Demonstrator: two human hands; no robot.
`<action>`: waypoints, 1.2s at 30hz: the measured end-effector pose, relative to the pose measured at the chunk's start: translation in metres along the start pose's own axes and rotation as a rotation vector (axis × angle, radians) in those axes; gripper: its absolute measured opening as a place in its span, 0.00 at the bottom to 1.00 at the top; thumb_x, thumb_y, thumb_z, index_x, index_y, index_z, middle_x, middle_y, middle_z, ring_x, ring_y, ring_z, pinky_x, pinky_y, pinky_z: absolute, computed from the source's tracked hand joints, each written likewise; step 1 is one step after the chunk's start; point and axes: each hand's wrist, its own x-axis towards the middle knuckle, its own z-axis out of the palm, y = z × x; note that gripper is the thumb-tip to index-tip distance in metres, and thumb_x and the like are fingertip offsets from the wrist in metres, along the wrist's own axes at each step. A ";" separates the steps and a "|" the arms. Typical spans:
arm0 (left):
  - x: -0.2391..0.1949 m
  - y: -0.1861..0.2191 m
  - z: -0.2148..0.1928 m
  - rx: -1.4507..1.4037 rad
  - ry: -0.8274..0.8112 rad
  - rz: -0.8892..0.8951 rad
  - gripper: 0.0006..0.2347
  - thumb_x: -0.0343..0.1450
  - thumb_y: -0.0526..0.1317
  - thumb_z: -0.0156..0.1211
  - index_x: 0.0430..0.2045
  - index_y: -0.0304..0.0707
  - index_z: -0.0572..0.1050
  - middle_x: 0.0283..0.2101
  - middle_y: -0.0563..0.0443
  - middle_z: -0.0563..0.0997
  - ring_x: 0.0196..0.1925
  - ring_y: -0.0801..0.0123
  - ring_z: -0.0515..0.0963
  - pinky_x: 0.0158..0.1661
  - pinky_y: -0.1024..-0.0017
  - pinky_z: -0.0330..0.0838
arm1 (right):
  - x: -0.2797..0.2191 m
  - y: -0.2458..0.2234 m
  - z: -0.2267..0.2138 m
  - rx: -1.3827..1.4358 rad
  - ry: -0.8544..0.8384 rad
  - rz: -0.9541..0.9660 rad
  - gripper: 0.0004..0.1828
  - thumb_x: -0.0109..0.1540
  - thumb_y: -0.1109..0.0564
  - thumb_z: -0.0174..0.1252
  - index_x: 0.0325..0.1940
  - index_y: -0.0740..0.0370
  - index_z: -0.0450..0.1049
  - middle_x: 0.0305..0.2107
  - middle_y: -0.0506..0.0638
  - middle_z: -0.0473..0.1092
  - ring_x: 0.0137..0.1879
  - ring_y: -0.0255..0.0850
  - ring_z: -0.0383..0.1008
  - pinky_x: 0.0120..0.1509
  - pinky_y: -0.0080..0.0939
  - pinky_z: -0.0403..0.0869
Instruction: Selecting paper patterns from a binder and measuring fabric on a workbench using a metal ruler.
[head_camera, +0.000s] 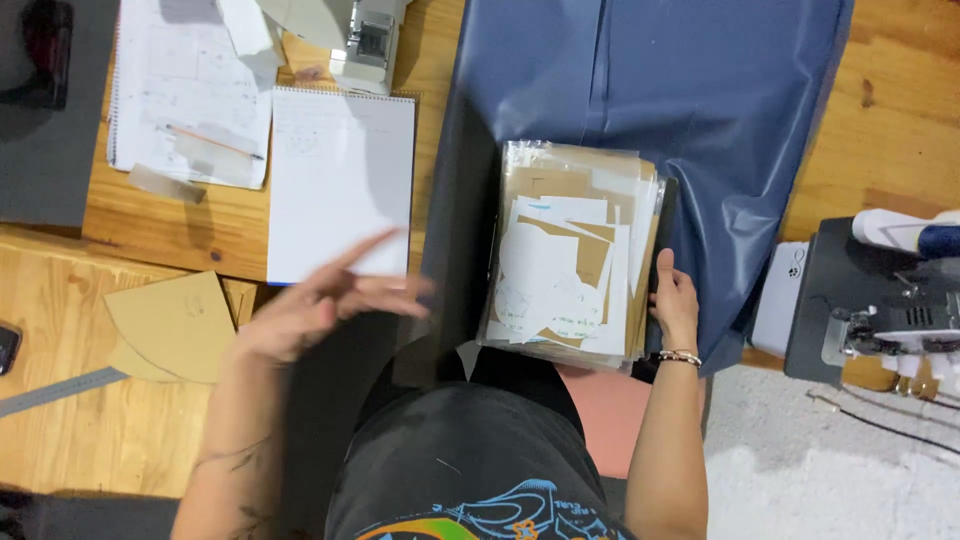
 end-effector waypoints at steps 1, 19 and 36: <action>0.015 -0.021 0.015 0.002 0.010 0.006 0.58 0.57 0.77 0.60 0.73 0.32 0.45 0.54 0.19 0.80 0.57 0.31 0.80 0.60 0.31 0.63 | 0.006 0.003 -0.006 -0.002 -0.006 -0.010 0.55 0.66 0.14 0.45 0.70 0.69 0.64 0.59 0.68 0.68 0.61 0.56 0.74 0.60 0.52 0.77; 0.142 -0.089 0.146 0.344 0.734 -0.389 0.50 0.57 0.63 0.70 0.73 0.39 0.54 0.65 0.34 0.69 0.68 0.42 0.69 0.64 0.51 0.66 | 0.111 0.033 0.005 0.324 -0.263 -0.148 0.31 0.57 0.37 0.76 0.57 0.51 0.74 0.37 0.52 0.75 0.37 0.43 0.76 0.35 0.44 0.78; 0.117 -0.147 0.045 0.768 0.703 0.179 0.24 0.75 0.51 0.55 0.64 0.42 0.65 0.65 0.42 0.71 0.68 0.53 0.69 0.64 0.56 0.63 | 0.210 -0.171 0.072 0.273 -0.183 -0.443 0.33 0.57 0.35 0.70 0.60 0.52 0.75 0.52 0.44 0.76 0.55 0.29 0.76 0.60 0.33 0.77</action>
